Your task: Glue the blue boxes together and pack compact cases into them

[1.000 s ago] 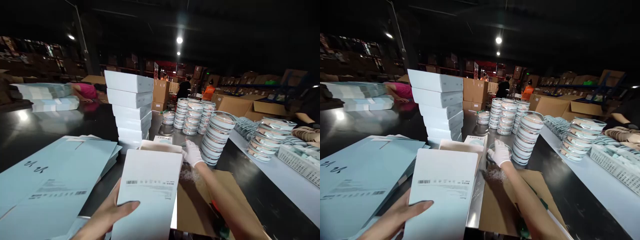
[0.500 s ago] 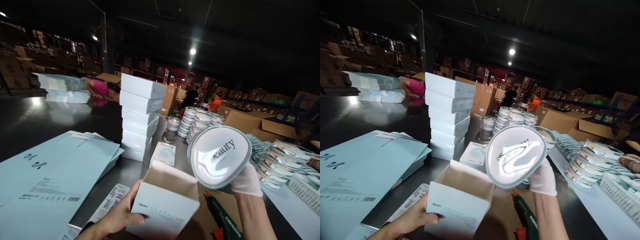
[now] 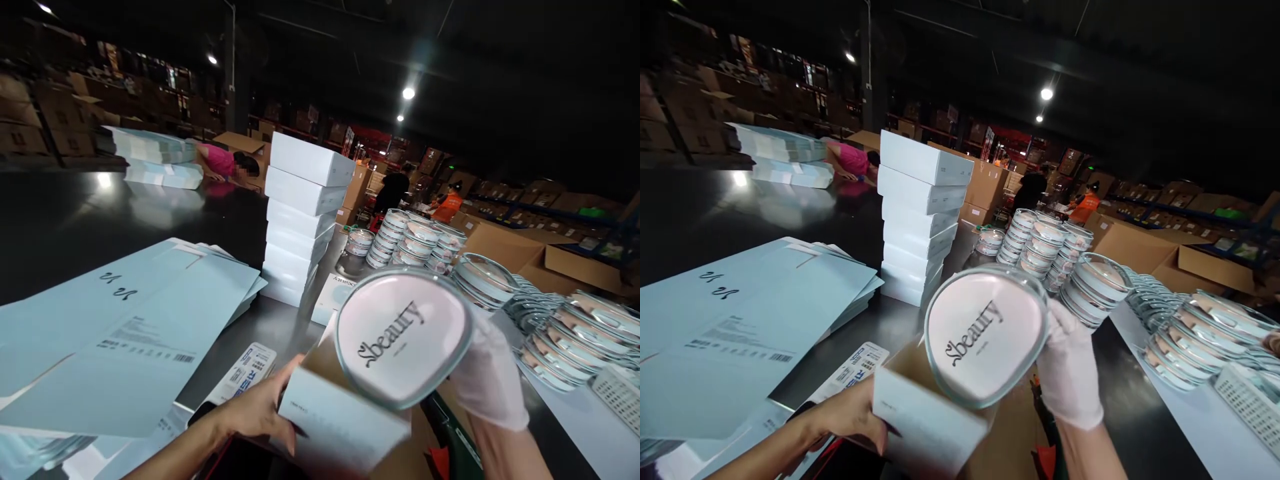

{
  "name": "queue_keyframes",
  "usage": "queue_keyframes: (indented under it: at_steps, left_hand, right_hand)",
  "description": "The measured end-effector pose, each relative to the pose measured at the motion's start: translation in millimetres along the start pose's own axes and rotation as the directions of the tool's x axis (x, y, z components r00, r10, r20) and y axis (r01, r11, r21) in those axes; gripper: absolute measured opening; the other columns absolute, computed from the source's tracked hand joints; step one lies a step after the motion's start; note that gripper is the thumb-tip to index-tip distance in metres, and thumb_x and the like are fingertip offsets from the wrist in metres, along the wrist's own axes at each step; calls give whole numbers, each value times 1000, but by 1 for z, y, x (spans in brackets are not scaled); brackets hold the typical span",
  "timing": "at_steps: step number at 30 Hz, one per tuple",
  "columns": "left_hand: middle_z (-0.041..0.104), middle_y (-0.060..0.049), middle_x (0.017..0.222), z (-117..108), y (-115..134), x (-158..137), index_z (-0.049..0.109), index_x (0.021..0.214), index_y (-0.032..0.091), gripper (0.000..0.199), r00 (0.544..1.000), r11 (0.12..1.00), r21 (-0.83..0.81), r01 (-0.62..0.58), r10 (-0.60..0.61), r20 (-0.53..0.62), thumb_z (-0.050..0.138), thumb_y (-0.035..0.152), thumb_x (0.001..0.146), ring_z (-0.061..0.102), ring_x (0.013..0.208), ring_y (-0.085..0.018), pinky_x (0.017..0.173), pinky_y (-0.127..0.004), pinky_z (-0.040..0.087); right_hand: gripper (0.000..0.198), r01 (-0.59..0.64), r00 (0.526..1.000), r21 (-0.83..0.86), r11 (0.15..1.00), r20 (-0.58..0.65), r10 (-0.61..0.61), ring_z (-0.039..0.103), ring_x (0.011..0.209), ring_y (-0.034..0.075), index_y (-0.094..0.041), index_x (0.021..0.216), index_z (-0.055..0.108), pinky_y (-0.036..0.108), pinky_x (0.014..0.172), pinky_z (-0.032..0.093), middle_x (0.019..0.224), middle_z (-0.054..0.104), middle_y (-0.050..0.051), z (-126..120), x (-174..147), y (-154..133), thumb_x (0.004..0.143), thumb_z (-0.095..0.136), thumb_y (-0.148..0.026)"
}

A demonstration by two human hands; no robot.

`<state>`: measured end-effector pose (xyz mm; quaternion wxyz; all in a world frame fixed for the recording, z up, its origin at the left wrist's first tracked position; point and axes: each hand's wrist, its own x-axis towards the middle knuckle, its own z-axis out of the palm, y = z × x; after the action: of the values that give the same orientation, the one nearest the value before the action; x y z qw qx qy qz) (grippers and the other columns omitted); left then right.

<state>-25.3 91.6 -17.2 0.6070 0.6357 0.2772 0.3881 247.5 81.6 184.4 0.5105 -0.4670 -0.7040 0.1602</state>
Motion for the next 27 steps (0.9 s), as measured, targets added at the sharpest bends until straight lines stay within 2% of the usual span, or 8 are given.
queue_keyframes:
  at_steps: [5, 9, 13, 16, 18, 22, 24, 27]
  left_hand:
    - [64, -8, 132, 5, 6, -10, 55, 134, 24, 101, 995, 999, 21, -38, 40, -86, 99, 54, 49, 55, 129, -37, 117, -51, 36]
    - [58, -15, 145, 9, 1, -18, 46, 147, 25, 117, 991, 996, 92, -8, 20, -131, 100, 55, 48, 45, 142, -44, 124, -59, 24]
    - [26, -22, 167, 16, -6, -24, 25, 158, 30, 127, 966, 980, 132, -146, 170, -192, 88, 74, 56, 20, 155, -47, 124, -65, 15]
    - [17, -17, 169, 29, -1, -24, 50, 143, 29, 88, 876, 881, 272, -387, 444, -190, 70, 80, 74, 20, 154, -49, 121, -64, 24]
    - [28, -15, 164, 39, 4, -21, 63, 127, 25, 54, 846, 864, 363, -349, 457, -274, 48, 68, 97, 31, 150, -43, 120, -58, 30]
    - [40, -15, 154, 49, 11, -14, 50, 125, 26, 26, 737, 909, 350, -226, 395, -549, 45, 43, 106, 47, 141, -32, 115, -50, 40]
    - [40, -14, 156, 43, 14, -15, 49, 128, 28, 27, 790, 930, 328, -166, 324, -520, 46, 44, 105, 46, 143, -32, 116, -51, 39]
    - [54, -11, 149, 22, 22, -19, 64, 121, 30, 36, 946, 929, 367, -40, 154, -286, 46, 54, 102, 39, 150, -35, 121, -55, 33]
  right_hand:
    - [33, -81, 981, 252, 964, 191, 33, 62, 128, 34, -38, 109, 79, 54, 107, 53, 137, 68, 5, 15, -60, 20, 86, 71, -61]
    - [60, 68, 990, 230, 971, -138, -37, 23, 157, 32, -46, 146, 45, 60, 127, 21, 168, 28, -1, 31, -106, 55, 91, 57, -69]
    - [79, 151, 988, 152, 977, 5, -154, 23, 156, 39, -37, 156, 33, 59, 121, 36, 174, 14, 3, 61, -143, 93, 90, 49, -76]
    - [69, -4, 997, 126, 992, 73, -5, 36, 151, 42, -32, 150, 49, 53, 110, 52, 172, 23, 6, 87, -163, 108, 93, 48, -72]
    - [58, -90, 995, 105, 990, -23, 92, 43, 147, 38, -33, 151, 48, 51, 109, 53, 165, 39, 6, 104, -168, 105, 101, 42, -61]
    - [68, -202, 963, 93, 975, -163, 215, 36, 153, 27, -32, 165, 1, 46, 111, 50, 169, 31, 6, 117, -161, 82, 106, 33, -45]
    - [76, -200, 959, 57, 978, -194, 207, 35, 153, 27, -31, 163, -10, 48, 112, 48, 172, 22, 9, 97, -156, 77, 104, 34, -48]
    - [87, -440, 872, -180, 880, -318, 372, 41, 148, 37, -19, 158, 21, 58, 115, 39, 163, 35, 22, 35, -160, 90, 89, 52, -62]
